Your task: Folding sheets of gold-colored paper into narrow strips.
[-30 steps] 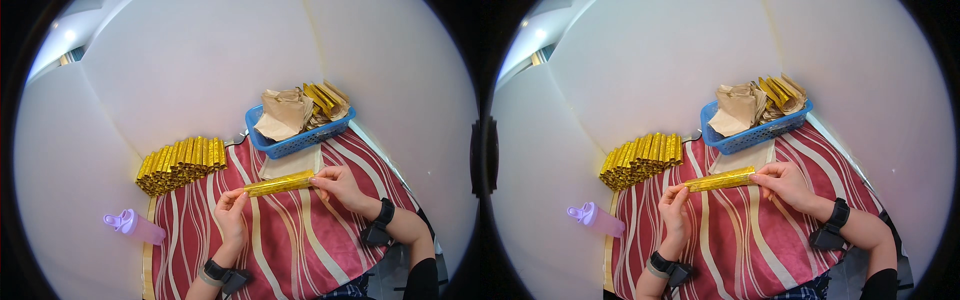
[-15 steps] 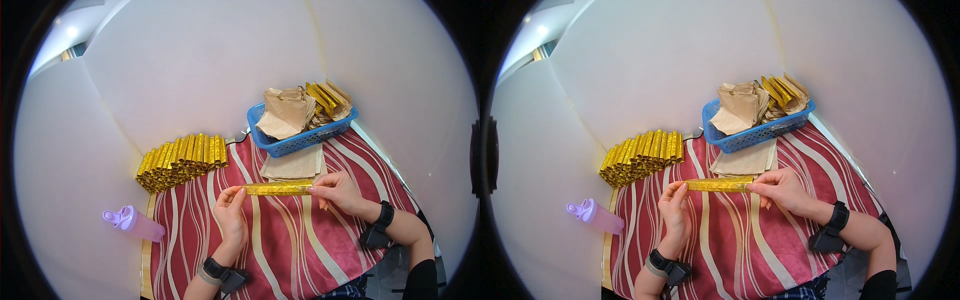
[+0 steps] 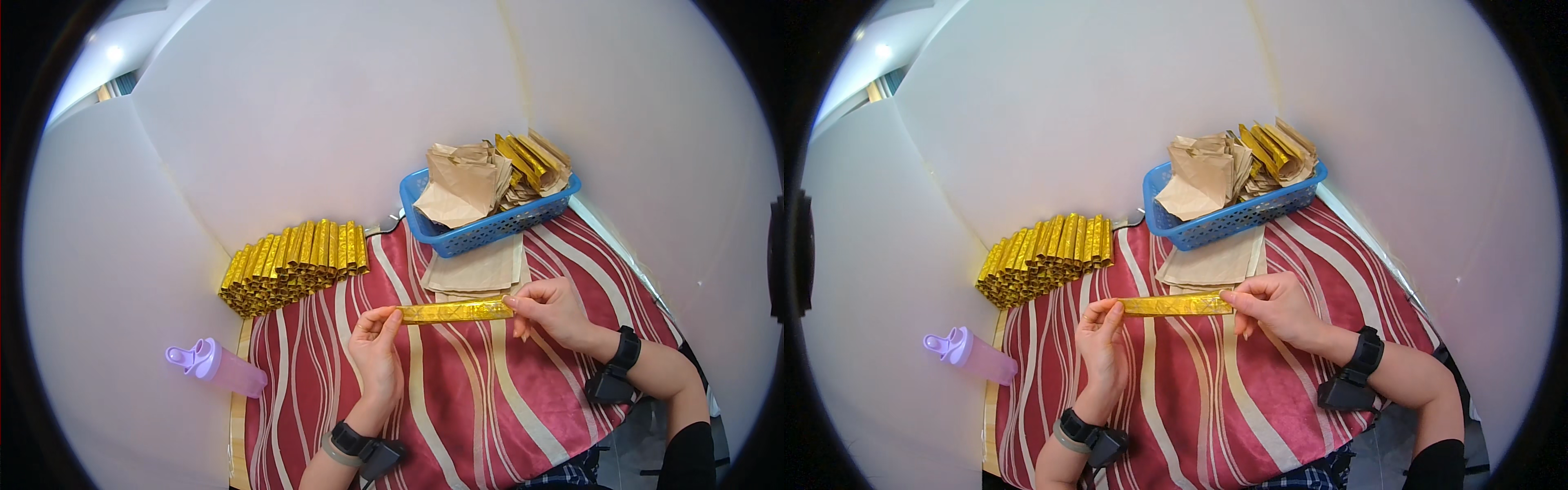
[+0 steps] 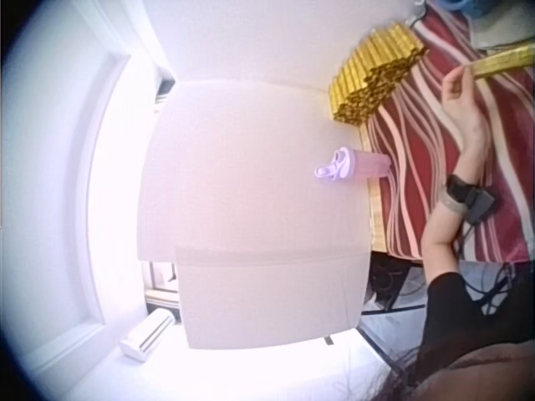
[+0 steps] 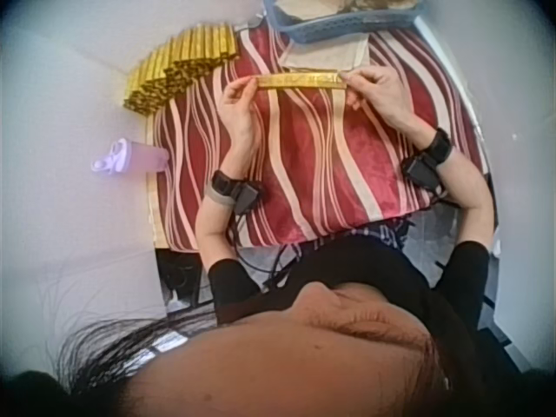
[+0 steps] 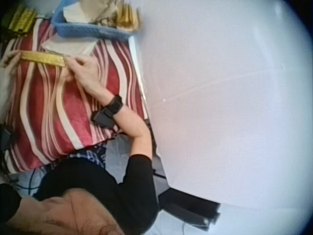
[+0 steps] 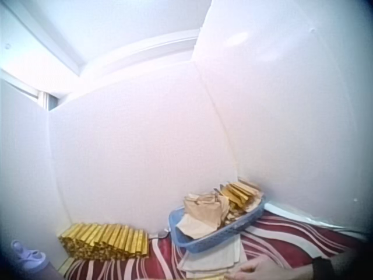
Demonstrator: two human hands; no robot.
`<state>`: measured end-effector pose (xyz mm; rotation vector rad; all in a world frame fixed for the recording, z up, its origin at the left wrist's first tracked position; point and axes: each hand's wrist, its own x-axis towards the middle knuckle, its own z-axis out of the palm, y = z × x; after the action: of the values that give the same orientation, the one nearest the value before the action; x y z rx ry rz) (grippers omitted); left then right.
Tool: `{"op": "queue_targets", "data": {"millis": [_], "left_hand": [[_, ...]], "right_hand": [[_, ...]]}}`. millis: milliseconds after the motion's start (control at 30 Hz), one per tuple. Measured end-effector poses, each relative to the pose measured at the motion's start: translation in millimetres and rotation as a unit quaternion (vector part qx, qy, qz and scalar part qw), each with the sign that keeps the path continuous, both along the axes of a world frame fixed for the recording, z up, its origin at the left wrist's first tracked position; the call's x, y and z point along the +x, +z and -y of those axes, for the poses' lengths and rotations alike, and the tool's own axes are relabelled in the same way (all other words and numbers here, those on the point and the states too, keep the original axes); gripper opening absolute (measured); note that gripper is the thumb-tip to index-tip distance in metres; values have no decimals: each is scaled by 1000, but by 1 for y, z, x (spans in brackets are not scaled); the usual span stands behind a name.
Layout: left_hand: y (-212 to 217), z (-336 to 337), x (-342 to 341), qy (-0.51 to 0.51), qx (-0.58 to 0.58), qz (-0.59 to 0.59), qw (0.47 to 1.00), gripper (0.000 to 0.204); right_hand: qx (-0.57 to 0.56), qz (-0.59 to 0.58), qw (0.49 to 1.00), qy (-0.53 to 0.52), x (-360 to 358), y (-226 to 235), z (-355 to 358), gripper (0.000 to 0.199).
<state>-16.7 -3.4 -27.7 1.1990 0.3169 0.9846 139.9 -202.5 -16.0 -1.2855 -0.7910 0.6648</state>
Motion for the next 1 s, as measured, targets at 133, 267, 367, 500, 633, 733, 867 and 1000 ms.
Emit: {"op": "queue_targets", "data": {"millis": [133,267,367,500,633,733,867,1000], "left_hand": [[-3,-2,-1,-9,-25,6,1000,12],[-4,1,0,-7,-36,11,999,11],[-4,4,-1,-9,-32,29,999,10],[-3,8,-2,0,-13,20,1000,10],[-5,8,-2,-7,-10,34,999,10],[-4,11,-2,-11,-10,36,999,10],[-3,12,-2,-12,-8,33,999,10],[-3,13,-3,-20,-10,37,999,10]], "right_hand": [[42,21,999,-18,-3,-2,-3,9],[110,168,971,-133,-5,-3,-8,11],[108,220,960,-135,0,-6,-5,15],[119,295,939,-131,2,-4,-3,16],[132,288,940,-130,3,-5,-3,17],[133,292,938,-132,3,-5,-1,15],[114,284,942,-142,3,-3,-1,12],[114,290,939,-144,6,-4,-2,11]]}}
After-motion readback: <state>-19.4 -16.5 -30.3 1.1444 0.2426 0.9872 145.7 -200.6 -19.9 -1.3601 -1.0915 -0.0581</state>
